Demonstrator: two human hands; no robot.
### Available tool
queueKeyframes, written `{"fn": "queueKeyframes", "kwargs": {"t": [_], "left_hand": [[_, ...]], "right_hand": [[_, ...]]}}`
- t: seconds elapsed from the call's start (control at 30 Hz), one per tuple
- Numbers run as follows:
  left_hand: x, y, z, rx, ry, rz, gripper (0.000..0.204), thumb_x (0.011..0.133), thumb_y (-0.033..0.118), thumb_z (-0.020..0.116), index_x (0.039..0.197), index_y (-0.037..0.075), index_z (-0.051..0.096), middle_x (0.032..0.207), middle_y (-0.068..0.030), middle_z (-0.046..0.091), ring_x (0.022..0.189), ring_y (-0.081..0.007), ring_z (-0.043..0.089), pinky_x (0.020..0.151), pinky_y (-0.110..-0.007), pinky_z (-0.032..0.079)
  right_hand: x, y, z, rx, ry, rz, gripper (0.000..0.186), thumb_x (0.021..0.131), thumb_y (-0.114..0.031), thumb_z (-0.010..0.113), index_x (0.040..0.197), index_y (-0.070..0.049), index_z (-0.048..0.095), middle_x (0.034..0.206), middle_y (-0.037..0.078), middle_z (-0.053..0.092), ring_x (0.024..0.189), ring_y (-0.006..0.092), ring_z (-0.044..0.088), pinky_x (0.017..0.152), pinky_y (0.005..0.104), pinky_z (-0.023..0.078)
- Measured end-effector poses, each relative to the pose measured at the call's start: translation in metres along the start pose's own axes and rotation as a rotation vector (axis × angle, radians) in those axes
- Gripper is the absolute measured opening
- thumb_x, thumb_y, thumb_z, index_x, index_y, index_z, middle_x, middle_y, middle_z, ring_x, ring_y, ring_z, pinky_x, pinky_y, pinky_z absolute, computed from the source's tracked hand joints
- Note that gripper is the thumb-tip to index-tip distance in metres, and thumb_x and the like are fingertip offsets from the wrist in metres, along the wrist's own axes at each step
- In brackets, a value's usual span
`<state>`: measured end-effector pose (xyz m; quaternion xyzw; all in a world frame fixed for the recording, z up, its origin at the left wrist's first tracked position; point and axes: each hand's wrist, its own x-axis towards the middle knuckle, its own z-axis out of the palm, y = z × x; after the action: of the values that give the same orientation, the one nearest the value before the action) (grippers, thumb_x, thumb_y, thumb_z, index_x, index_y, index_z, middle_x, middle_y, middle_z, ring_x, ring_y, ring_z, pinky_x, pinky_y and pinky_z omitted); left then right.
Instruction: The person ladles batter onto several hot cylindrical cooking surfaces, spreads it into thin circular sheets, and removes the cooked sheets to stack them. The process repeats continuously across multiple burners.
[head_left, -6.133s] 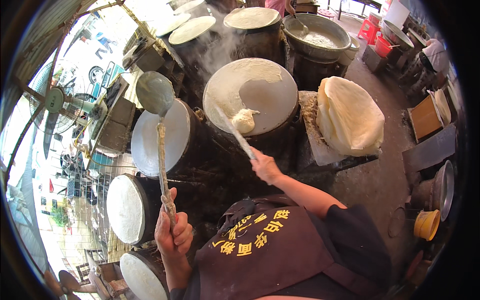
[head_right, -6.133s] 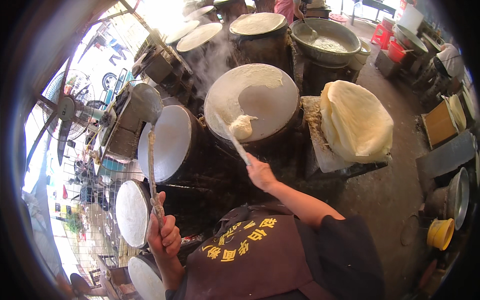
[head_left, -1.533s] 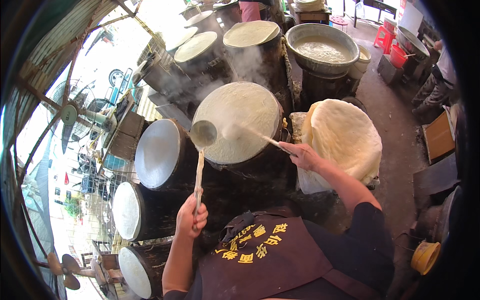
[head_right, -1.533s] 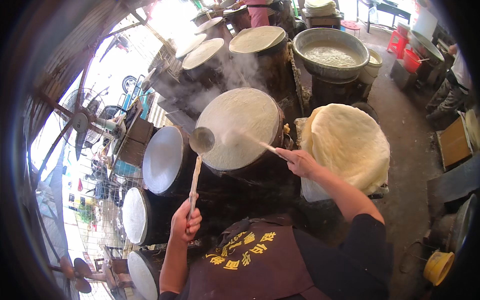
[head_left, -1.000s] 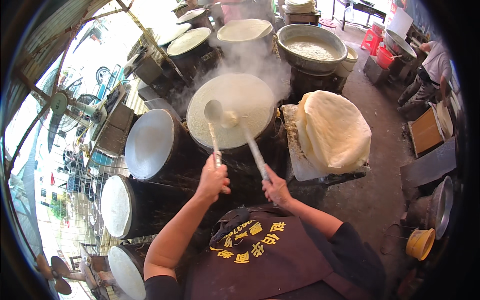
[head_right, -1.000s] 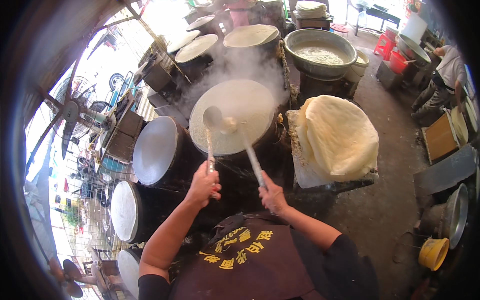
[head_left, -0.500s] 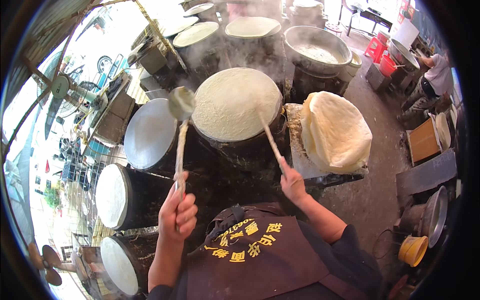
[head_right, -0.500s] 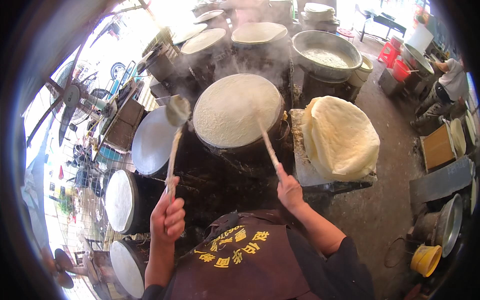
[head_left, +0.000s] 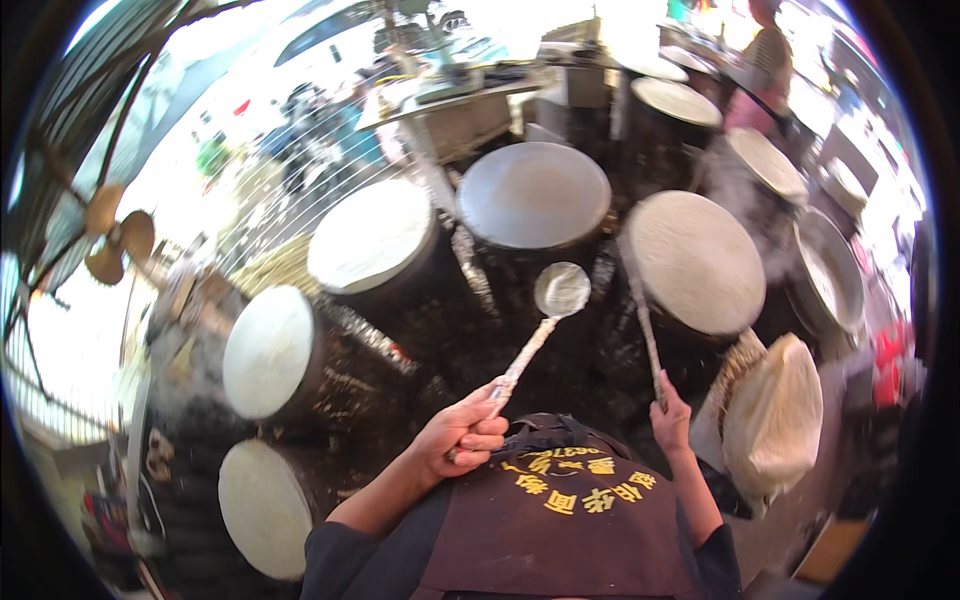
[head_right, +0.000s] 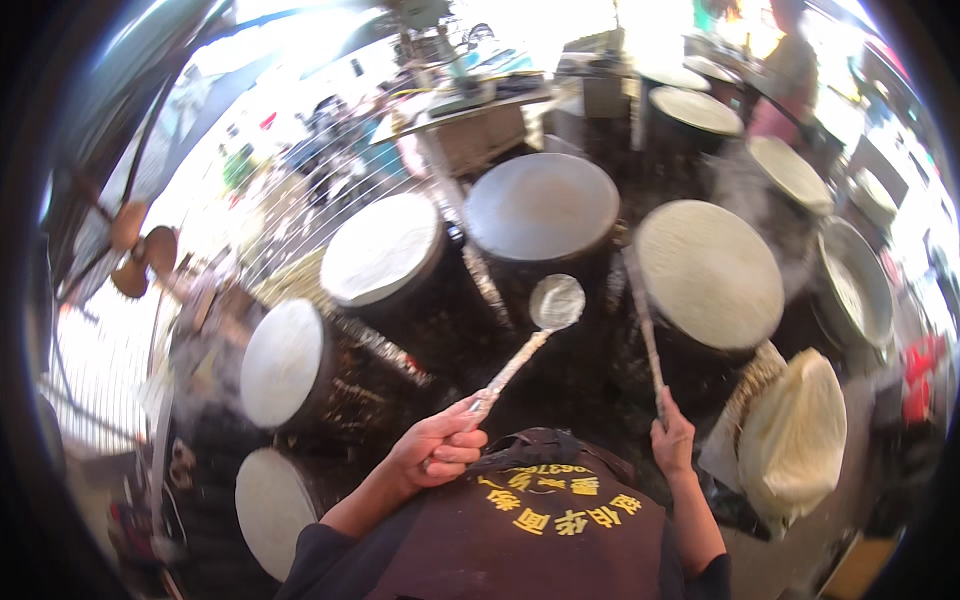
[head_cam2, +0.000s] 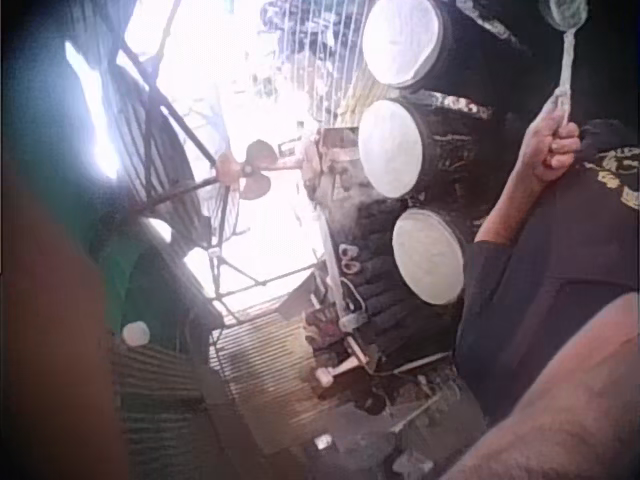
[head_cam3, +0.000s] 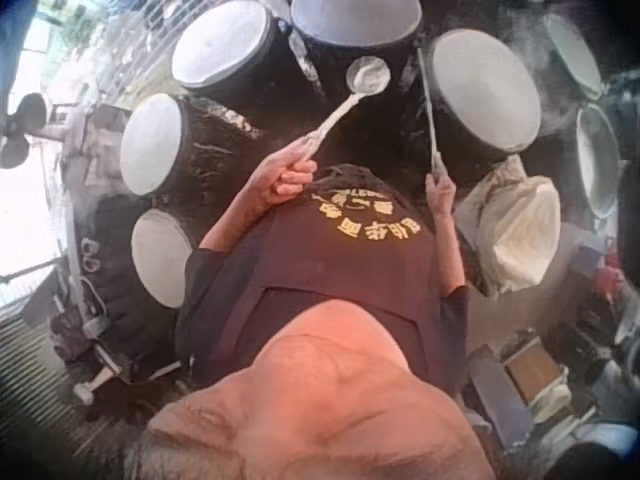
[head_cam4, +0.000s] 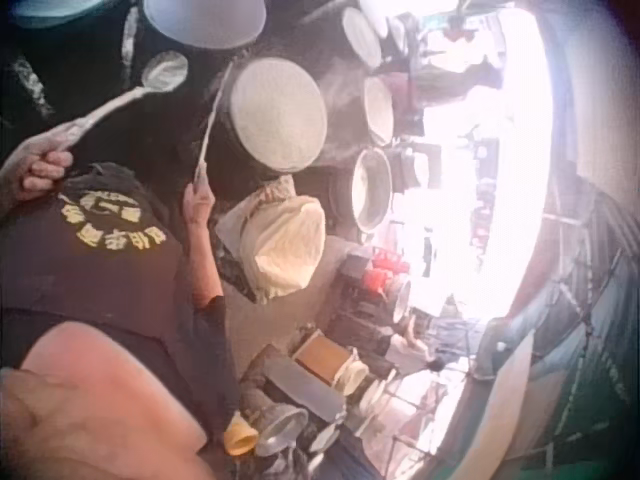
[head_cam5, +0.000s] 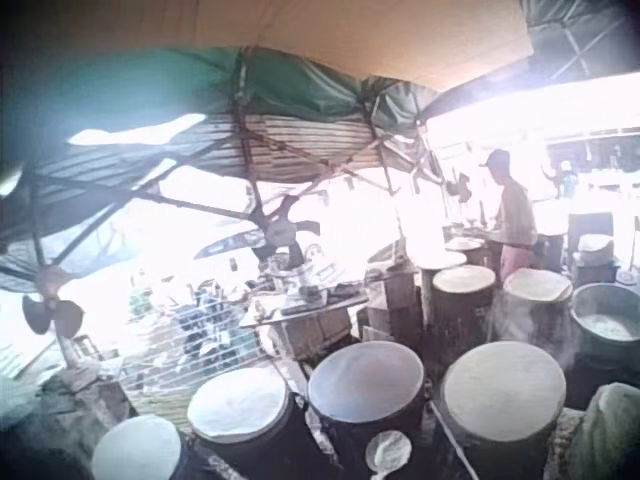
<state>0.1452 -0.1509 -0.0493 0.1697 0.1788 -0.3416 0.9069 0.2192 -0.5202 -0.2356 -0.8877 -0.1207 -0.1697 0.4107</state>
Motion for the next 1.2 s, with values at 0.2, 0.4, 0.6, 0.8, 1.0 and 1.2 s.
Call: {"fn": "queueKeyframes", "kwargs": {"t": [0.2, 0.4, 0.6, 0.8, 1.0, 1.2], "left_hand": [[-0.056, -0.007, -0.039, -0.038, 0.085, 0.207, 0.029, 0.101, 0.018, 0.040, 0.130, 0.026, 0.040, 0.069, 0.0029, 0.038, 0.047, -0.0013, 0.032, 0.031, -0.015, 0.027], [-0.096, -0.015, -0.068, -0.102, 0.121, 0.380, 0.031, 0.100, 0.023, 0.045, 0.131, 0.025, 0.040, 0.068, 0.0022, 0.040, 0.047, -0.0017, 0.034, 0.031, -0.015, 0.029], [-0.116, -0.026, -0.077, -0.151, 0.398, 0.579, 0.027, 0.100, 0.043, 0.040, 0.105, 0.018, 0.050, 0.064, 0.0031, 0.039, 0.044, -0.0024, 0.034, 0.030, -0.017, 0.029], [-0.130, -0.044, -0.099, -0.417, 0.377, 0.837, 0.044, 0.100, 0.036, 0.043, 0.142, 0.034, 0.030, 0.070, 0.0007, 0.040, 0.045, -0.0058, 0.035, 0.032, -0.019, 0.035], [-0.123, -0.038, -0.087, -0.481, 0.485, 0.991, 0.044, 0.099, 0.039, 0.043, 0.141, 0.033, 0.031, 0.068, 0.0010, 0.039, 0.043, -0.0053, 0.034, 0.031, -0.019, 0.034], [-0.100, -0.037, -0.082, -0.630, 0.553, 1.114, 0.041, 0.099, 0.044, 0.040, 0.139, 0.035, 0.035, 0.065, 0.0024, 0.038, 0.041, -0.0055, 0.034, 0.029, -0.019, 0.032]], "right_hand": [[0.056, -0.132, 0.056, 0.255, -0.285, 0.074, 0.059, 0.078, 0.004, 0.057, 0.135, -0.005, 0.048, 0.070, 0.005, 0.046, 0.059, 0.0091, 0.040, 0.058, 0.0223, 0.041], [0.080, -0.234, 0.113, 0.373, -0.639, -0.558, 0.059, 0.080, -0.006, 0.066, 0.135, -0.010, 0.047, 0.095, 0.014, 0.064, 0.070, 0.0291, 0.063, 0.058, 0.0341, 0.052], [0.079, -0.325, 0.162, 0.346, -1.086, -1.141, 0.041, 0.081, -0.016, 0.063, 0.121, -0.012, 0.052, 0.076, 0.006, 0.052, 0.062, 0.0237, 0.059, 0.049, 0.0372, 0.049], [0.148, -0.335, 0.260, 0.570, -1.112, -0.867, 0.055, 0.078, -0.025, 0.070, 0.128, -0.010, 0.051, 0.098, 0.015, 0.063, 0.093, 0.0320, 0.059, 0.079, 0.0441, 0.049], [0.222, -0.296, 0.442, 0.011, -0.434, -0.929, 0.047, 0.081, -0.012, 0.056, 0.128, -0.012, 0.052, 0.110, 0.013, 0.060, 0.104, 0.0285, 0.055, 0.087, 0.0394, 0.041], [0.247, -0.337, 0.513, -0.132, -0.572, -1.112, 0.030, 0.086, -0.010, 0.047, 0.114, -0.010, 0.056, 0.093, 0.011, 0.063, 0.092, 0.0257, 0.059, 0.076, 0.0382, 0.046]]}}
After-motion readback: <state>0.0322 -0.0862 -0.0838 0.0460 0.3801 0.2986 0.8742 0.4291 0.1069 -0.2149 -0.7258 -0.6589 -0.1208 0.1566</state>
